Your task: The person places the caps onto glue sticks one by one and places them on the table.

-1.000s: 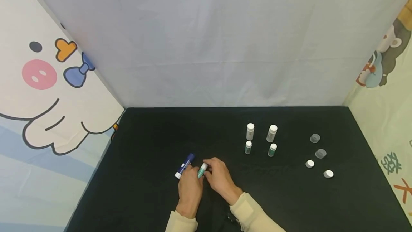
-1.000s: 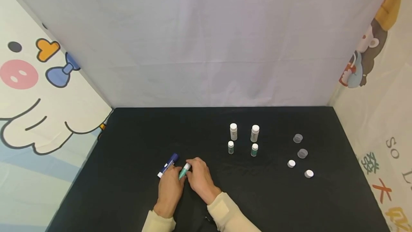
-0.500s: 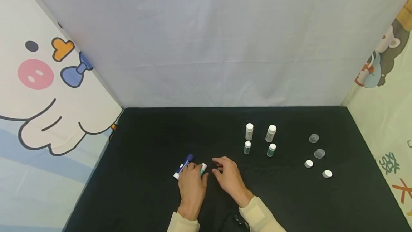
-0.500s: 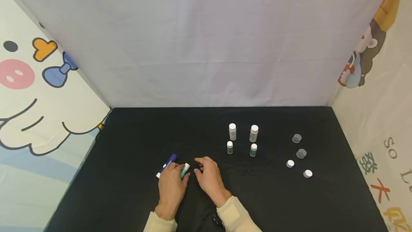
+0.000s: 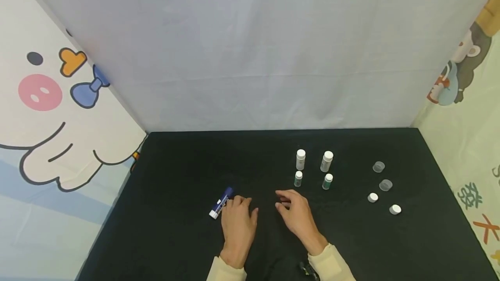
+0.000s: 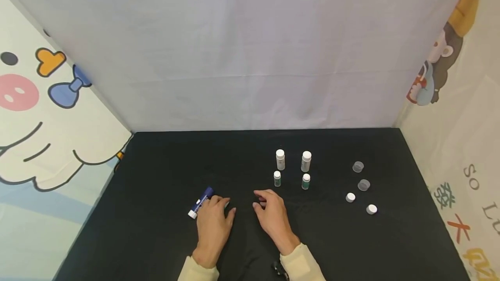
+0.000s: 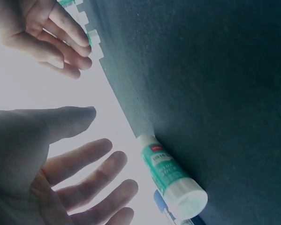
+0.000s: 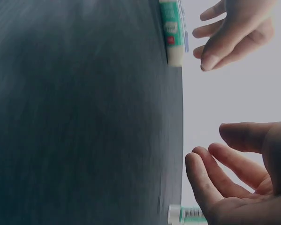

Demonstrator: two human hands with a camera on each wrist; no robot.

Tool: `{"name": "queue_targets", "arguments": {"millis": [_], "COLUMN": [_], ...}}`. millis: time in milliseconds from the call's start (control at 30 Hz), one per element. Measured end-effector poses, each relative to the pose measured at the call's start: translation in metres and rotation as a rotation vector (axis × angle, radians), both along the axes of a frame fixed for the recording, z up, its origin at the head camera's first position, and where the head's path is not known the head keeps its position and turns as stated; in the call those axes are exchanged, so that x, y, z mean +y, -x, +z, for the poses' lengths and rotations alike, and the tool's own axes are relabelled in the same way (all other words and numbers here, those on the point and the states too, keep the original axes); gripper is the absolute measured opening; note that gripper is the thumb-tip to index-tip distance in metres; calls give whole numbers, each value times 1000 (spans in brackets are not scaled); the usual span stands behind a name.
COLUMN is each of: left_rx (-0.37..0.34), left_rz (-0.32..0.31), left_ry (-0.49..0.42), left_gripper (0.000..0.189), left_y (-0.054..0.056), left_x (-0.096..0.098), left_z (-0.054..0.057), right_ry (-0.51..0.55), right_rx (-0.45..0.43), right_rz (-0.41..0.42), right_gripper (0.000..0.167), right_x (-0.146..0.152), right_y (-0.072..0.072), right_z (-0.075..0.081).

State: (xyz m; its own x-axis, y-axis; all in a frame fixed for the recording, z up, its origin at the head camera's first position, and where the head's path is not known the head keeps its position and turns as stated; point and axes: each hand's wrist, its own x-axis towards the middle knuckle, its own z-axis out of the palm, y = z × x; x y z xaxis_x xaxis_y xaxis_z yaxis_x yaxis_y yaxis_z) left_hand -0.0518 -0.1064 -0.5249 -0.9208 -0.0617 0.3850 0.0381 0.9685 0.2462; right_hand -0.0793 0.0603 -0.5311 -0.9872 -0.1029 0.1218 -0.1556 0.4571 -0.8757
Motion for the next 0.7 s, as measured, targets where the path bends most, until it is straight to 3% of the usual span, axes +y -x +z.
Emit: {"name": "queue_targets", "arguments": {"millis": [467, 700], "left_rx": [76, 59], "left_rz": [-74, -99], "left_ry": [-107, -114], "left_gripper": [28, 30], "left_y": [5, 6], "left_x": [17, 24], "left_z": [0, 0], "right_ry": [3, 3], "right_rx": [-22, -32], "right_rz": [-101, -125], "right_gripper": [30, 29], "right_x": [38, 50], "right_y": [-4, -9], "right_z": [5, 9]}}
